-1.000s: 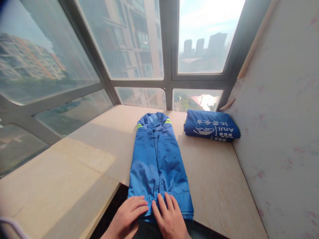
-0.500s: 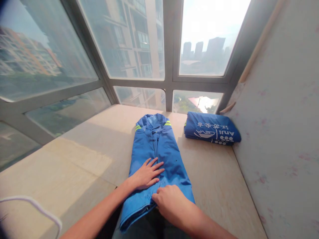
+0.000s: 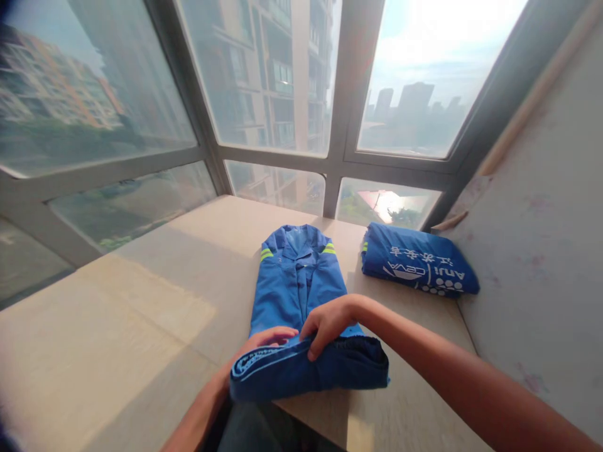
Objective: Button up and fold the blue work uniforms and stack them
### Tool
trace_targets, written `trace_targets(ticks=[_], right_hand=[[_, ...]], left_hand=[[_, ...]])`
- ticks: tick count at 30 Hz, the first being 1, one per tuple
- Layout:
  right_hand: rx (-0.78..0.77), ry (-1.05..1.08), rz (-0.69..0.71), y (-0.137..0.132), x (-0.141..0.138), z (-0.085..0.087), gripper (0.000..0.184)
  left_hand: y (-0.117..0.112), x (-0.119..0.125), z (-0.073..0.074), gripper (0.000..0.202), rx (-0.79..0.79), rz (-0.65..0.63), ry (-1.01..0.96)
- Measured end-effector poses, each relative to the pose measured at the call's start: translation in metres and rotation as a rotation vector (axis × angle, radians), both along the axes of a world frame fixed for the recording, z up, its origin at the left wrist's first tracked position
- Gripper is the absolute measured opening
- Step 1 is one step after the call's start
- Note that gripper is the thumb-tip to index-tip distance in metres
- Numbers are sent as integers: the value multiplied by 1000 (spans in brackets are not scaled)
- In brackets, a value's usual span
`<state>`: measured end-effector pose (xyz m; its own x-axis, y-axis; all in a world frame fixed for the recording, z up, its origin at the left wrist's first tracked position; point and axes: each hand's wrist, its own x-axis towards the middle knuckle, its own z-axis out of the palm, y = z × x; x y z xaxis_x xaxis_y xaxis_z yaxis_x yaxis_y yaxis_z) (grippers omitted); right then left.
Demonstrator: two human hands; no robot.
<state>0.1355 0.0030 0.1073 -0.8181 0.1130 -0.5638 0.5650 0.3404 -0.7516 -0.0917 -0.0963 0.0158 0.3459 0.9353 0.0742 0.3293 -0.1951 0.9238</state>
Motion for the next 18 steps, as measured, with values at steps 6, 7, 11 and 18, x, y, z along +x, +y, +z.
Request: trace_targets(ticks=[6,7,11,18], right_hand=[[-387,-2,-210,6,2,-20,32],[-410,-15,-220,6,1,-24,32],[-459,-11,-295,11,4,-34,40],[-281,517,-792,-31,93,-72,59]], left_hand=[[-65,-41,-18,100,-184,112,-319],[-70,-38,-26,100,-151,190,-246],[-70,-25,-48,69,-208,437,-48],[-60,-24,-60,57,-372,567,-173]])
